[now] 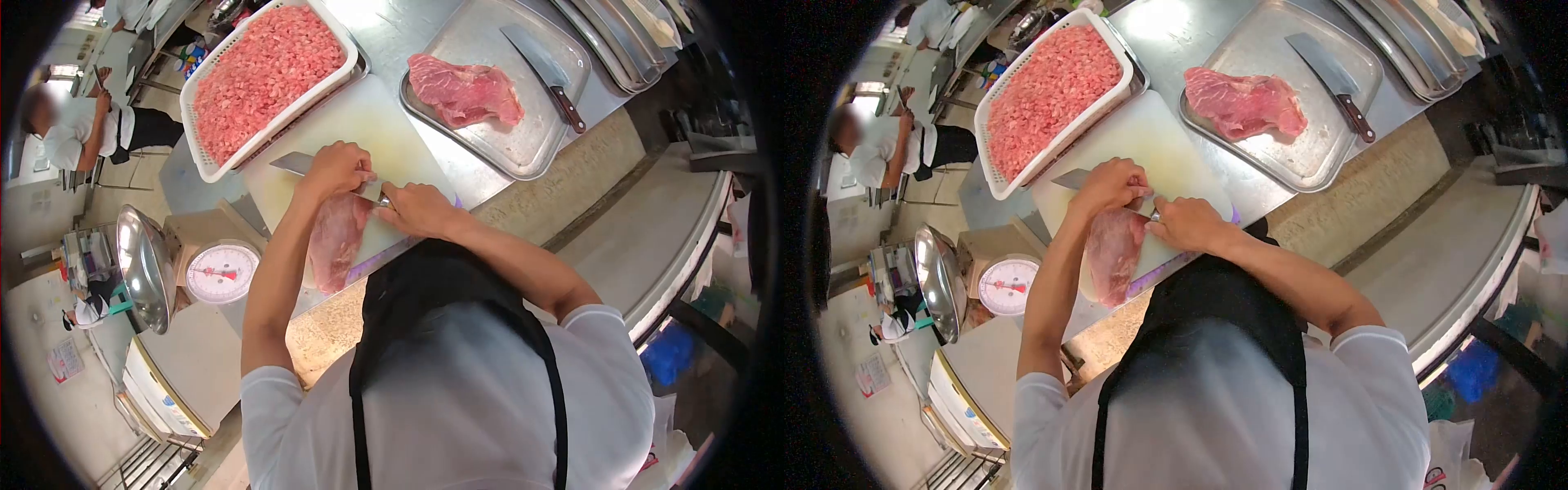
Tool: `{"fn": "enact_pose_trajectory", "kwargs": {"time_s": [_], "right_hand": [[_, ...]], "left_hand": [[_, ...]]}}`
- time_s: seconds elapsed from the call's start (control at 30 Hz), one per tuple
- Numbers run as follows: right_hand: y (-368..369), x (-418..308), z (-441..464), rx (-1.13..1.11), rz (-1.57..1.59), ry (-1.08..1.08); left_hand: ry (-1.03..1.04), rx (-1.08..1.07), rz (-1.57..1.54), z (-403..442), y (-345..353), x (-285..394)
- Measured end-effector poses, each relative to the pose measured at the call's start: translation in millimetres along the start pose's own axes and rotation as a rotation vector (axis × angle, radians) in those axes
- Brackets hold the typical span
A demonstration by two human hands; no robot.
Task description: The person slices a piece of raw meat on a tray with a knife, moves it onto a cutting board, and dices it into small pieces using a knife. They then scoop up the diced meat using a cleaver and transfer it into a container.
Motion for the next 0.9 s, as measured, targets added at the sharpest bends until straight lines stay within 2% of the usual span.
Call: {"fn": "enact_pose_trajectory", "kwargs": {"time_s": [0.1, 0.2, 0.3, 0.4, 0.5, 0.57, 0.63, 0.7, 0.8, 0.9], "right_hand": [[0, -1, -1, 0.001, 0.007, -0.009], [2, -2, -3, -0.005, 0.002, -0.006], [6, -3, -4, 0.002, -0.004, 0.005], [4, -2, -5, -0.005, -0.01, -0.002], [11, 3, -10, 0.005, 0.055, -0.021], [12, 1, -5, 0.039, 0.091, -0.06], [12, -1, -7, 0.022, 0.109, -0.056], [3, -4, -16, -0.017, 0.126, -0.039], [-13, 1, -37, -0.03, 0.167, -0.016], [-24, 14, -67, -0.066, 0.22, 0.046]], "left_hand": [[0.147, 0.194, 0.109, 7, 3, -11], [0.017, 0.17, -0.054, 14, -14, -21], [0.2, 0.23, -0.082, 29, -13, -35], [0.207, 0.035, -0.023, 32, -1, -39], [0.08, -0.062, -0.158, 17, -3, -25], [0.186, -0.01, 0.114, 21, 14, -31], [0.127, 0.038, 0.179, 26, 22, -40], [0.025, -0.058, 0.154, 27, 18, -35], [-0.023, -0.016, 0.178, 28, 19, -35], [0.021, 0.039, 0.144, 29, 13, -40]]}}
Point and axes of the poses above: each hand's wrist, its own z-axis towards the middle knuckle, its own y-axis out of the palm, x = y × z, the point moved 5 cm from there along z, towards the middle knuckle, and after that the axes turned 3 degrees about -z, right-handed, at the moved point
